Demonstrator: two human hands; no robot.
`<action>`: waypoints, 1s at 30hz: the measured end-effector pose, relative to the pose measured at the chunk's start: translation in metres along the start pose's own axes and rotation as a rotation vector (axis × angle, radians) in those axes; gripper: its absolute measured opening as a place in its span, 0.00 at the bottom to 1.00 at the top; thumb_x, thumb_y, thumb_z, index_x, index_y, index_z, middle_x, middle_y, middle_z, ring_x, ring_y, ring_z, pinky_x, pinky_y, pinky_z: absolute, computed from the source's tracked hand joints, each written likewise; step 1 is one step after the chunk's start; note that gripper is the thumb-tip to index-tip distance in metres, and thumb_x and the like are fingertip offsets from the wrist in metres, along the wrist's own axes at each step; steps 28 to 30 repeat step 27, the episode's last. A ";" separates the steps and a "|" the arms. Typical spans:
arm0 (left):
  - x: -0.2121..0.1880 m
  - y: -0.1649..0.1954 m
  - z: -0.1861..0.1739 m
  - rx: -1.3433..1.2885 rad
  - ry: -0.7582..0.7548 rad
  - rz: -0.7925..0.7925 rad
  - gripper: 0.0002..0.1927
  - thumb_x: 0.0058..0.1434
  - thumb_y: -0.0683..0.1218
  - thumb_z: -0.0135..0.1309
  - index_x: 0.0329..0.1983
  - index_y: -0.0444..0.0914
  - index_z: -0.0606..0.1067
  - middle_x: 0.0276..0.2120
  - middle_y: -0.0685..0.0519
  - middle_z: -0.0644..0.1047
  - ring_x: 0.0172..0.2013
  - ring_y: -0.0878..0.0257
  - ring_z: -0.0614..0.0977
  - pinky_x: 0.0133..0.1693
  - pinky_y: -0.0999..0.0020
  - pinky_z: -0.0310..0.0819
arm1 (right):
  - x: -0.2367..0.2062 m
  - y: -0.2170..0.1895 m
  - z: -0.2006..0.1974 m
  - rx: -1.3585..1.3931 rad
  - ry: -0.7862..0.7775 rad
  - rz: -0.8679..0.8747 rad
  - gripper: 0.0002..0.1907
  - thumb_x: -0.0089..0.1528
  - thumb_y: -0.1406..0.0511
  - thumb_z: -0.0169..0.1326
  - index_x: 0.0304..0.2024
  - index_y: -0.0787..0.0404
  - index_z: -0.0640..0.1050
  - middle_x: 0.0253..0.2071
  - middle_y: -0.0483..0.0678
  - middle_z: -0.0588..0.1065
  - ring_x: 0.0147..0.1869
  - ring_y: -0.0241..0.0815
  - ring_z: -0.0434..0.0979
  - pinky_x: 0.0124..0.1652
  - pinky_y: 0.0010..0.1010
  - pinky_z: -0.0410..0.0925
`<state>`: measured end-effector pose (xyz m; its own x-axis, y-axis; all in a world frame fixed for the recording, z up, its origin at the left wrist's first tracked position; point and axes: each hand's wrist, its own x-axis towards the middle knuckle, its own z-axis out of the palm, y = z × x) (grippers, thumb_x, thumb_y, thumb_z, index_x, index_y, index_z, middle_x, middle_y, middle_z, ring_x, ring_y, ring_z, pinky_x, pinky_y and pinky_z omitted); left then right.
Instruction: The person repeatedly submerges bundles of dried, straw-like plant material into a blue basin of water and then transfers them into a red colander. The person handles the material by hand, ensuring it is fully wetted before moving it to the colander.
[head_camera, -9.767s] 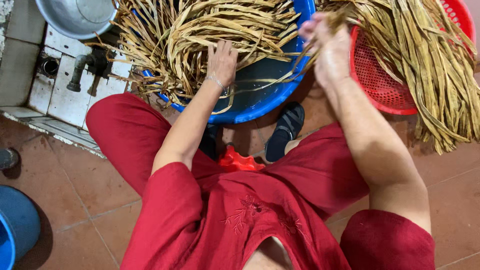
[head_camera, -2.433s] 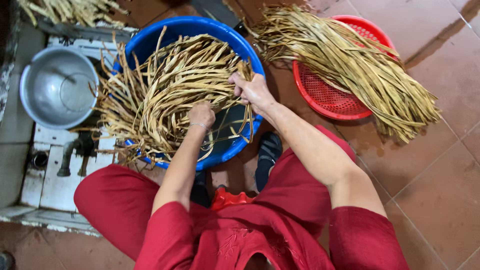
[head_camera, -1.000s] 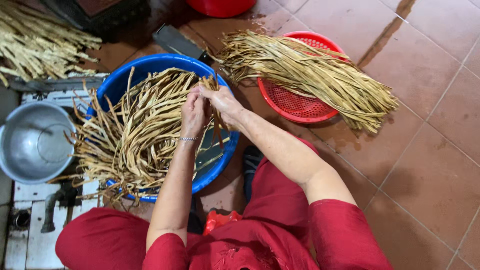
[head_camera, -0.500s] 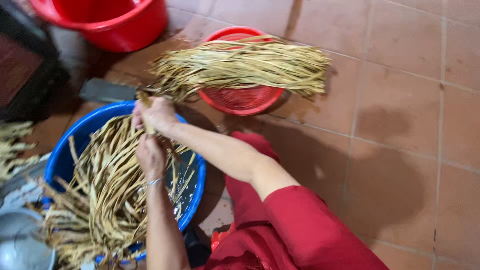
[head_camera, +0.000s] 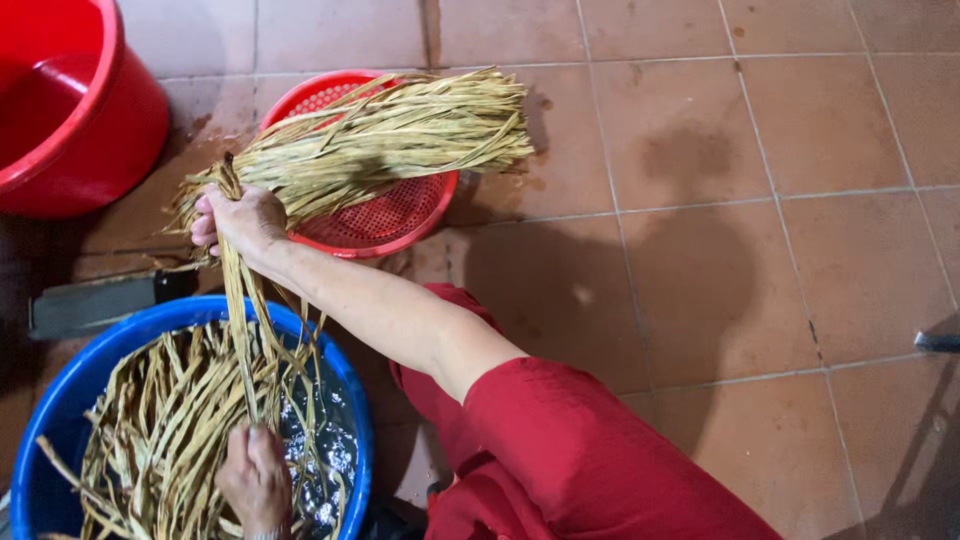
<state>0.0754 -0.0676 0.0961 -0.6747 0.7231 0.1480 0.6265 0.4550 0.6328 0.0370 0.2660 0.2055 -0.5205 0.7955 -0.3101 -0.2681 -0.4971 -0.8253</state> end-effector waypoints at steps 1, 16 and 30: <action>-0.002 -0.005 0.001 0.082 0.009 0.076 0.14 0.75 0.44 0.38 0.37 0.35 0.73 0.27 0.50 0.76 0.22 0.58 0.75 0.20 0.69 0.66 | 0.001 -0.001 -0.002 0.015 0.008 -0.006 0.17 0.69 0.54 0.48 0.36 0.60 0.75 0.25 0.50 0.79 0.23 0.42 0.80 0.21 0.33 0.71; -0.079 -0.073 -0.015 0.186 -0.131 0.247 0.10 0.67 0.45 0.42 0.38 0.36 0.73 0.31 0.42 0.75 0.25 0.48 0.78 0.28 0.53 0.73 | 0.029 -0.041 -0.053 0.057 0.275 -0.122 0.12 0.68 0.60 0.48 0.32 0.58 0.76 0.23 0.50 0.78 0.23 0.40 0.80 0.20 0.31 0.74; -0.099 -0.068 -0.027 0.233 -0.130 -0.084 0.11 0.68 0.47 0.41 0.43 0.38 0.74 0.36 0.36 0.77 0.35 0.37 0.78 0.38 0.44 0.73 | 0.099 -0.017 -0.069 0.294 -0.097 -0.073 0.19 0.62 0.58 0.49 0.19 0.60 0.74 0.17 0.50 0.75 0.19 0.45 0.74 0.22 0.37 0.70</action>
